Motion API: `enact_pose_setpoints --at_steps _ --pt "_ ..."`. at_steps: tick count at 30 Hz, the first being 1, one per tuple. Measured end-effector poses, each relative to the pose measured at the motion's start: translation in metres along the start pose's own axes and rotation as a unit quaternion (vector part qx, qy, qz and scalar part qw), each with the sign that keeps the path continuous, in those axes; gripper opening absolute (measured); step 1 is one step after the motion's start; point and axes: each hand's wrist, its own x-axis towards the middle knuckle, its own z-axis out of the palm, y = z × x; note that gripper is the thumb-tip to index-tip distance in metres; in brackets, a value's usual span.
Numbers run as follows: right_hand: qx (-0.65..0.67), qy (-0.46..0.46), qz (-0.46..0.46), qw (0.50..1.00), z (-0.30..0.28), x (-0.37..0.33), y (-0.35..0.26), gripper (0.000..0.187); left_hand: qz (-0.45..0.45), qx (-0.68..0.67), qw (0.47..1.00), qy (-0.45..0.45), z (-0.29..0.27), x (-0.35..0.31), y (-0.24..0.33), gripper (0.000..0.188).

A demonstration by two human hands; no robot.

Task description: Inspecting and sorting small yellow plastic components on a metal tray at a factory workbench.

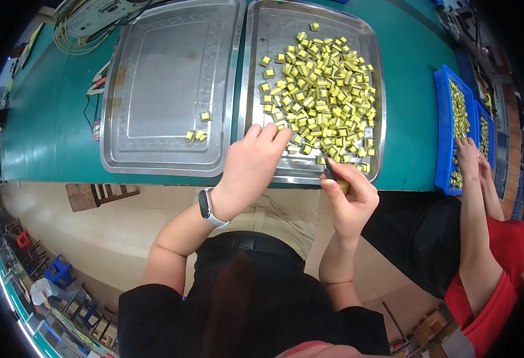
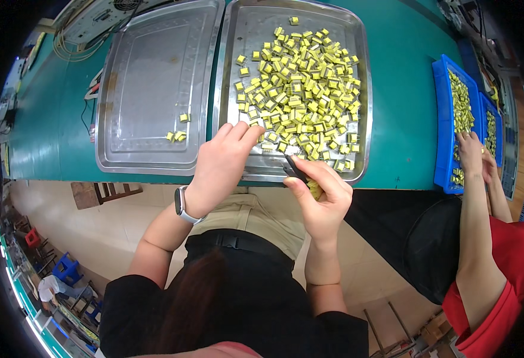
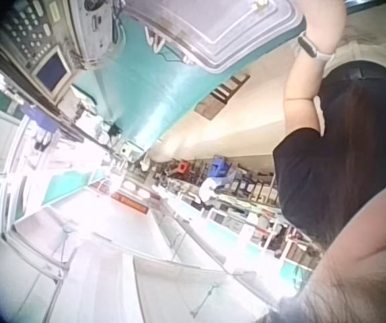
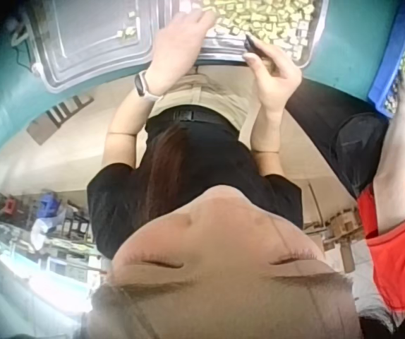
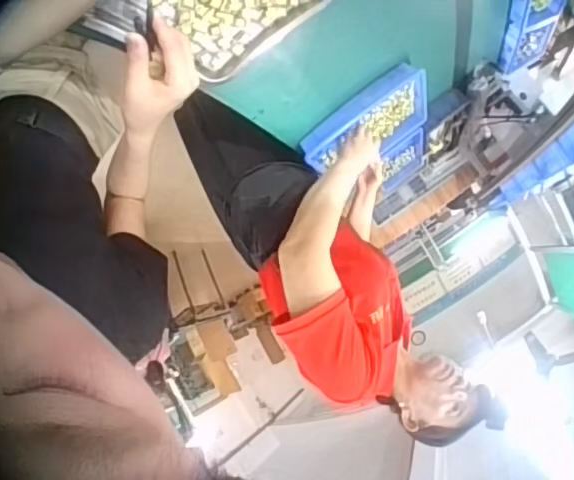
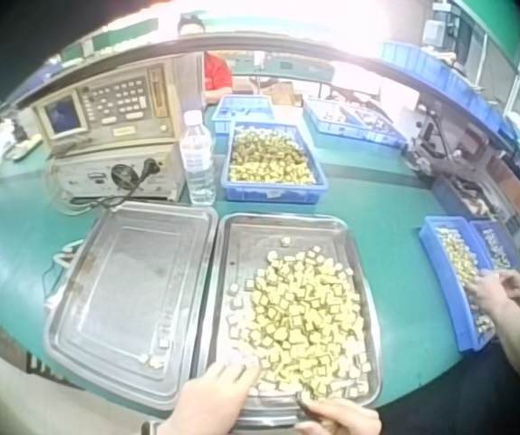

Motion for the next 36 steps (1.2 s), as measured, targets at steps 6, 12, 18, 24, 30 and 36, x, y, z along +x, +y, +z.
enact_pose_setpoints --at_steps 6,12,18,24,30,36 --pt "0.009 -0.001 0.010 1.000 0.001 -0.001 -0.001 0.030 0.001 -0.123 0.992 0.008 0.003 -0.003 -0.005 0.020" --pt "-0.045 -0.024 -0.004 0.999 0.005 0.003 -0.007 0.031 -0.060 -0.484 0.870 -0.066 -0.016 -0.010 0.005 0.023" --pt "-0.060 -0.029 -0.015 0.998 0.016 0.002 -0.009 0.033 -0.135 -0.649 0.744 -0.085 -0.014 -0.016 0.003 0.026" --pt "-0.084 -0.017 -0.018 0.996 0.019 0.003 -0.011 0.033 -0.101 -0.681 0.724 -0.045 -0.009 -0.020 -0.002 0.029" --pt "-0.116 -0.007 -0.046 0.992 0.021 0.005 -0.010 0.032 -0.094 -0.675 0.730 -0.047 -0.007 -0.022 -0.004 0.030" --pt "-0.178 -0.008 -0.091 0.980 0.022 0.005 -0.008 0.032 -0.099 -0.677 0.728 -0.043 -0.007 -0.023 -0.002 0.030"
